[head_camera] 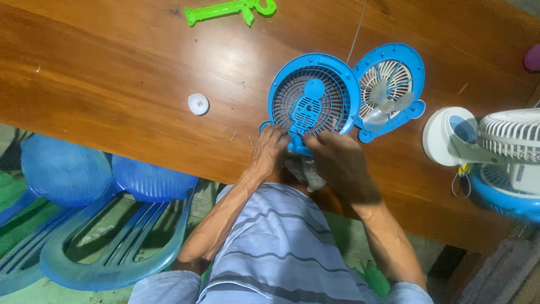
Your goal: The person assembles a small blue electric fan on a wooden table. They place the motor housing into the front grille, then use a screwdriver to fasten screws around the perimeter, securing the two halves together.
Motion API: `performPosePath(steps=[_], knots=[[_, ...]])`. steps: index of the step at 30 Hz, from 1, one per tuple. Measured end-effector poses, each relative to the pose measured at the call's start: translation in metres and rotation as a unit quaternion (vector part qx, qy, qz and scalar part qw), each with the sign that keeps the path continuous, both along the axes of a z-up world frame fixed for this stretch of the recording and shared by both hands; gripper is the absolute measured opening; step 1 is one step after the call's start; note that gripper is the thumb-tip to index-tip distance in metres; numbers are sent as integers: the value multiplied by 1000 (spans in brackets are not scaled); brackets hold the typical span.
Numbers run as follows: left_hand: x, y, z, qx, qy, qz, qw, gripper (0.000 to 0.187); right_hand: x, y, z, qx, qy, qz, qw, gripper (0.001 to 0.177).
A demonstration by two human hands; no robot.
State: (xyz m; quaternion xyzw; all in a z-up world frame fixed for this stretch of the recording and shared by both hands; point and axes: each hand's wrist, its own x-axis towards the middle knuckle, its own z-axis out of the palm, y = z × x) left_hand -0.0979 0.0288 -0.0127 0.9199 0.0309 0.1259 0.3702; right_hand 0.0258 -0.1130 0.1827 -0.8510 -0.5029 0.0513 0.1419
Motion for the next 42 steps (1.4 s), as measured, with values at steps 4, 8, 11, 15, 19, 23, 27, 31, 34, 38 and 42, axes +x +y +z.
performPosePath(steps=[4, 8, 11, 15, 19, 23, 27, 31, 34, 38, 42], knots=[[-1, 5, 10, -23, -20, 59, 998, 45, -2, 4, 3, -50, -4, -33, 998, 20], [-4, 14, 26, -27, -24, 107, 994, 54, -8, 8, 8, -79, -2, -53, 995, 26], [-9, 23, 37, -47, -36, 167, 984, 66, -11, 12, 10, -42, -48, -41, 997, 20], [-6, 34, 30, -387, 156, 213, 883, 75, -14, 15, 8, -20, -59, -31, 998, 12], [-9, 36, 9, -495, 196, 203, 822, 57, -20, 17, 3, -214, 21, -143, 966, 33], [-14, 34, -7, -534, 171, 190, 806, 49, -23, 14, -8, -144, 47, -161, 975, 30], [-14, 32, -15, -535, 169, 190, 806, 49, -24, 17, -18, -216, 73, -184, 956, 29], [-15, 32, -14, -532, 167, 182, 810, 48, -24, 22, -17, -279, 84, -232, 928, 39], [-15, 35, -12, -507, 174, 178, 825, 49, -22, 18, -15, -212, 91, -205, 951, 37], [-14, 37, -12, -472, 192, 184, 840, 51, -24, 21, -18, -229, 49, -217, 948, 38], [-14, 38, -14, -469, 204, 189, 838, 50, -26, 23, -14, -217, 79, -217, 949, 41]])
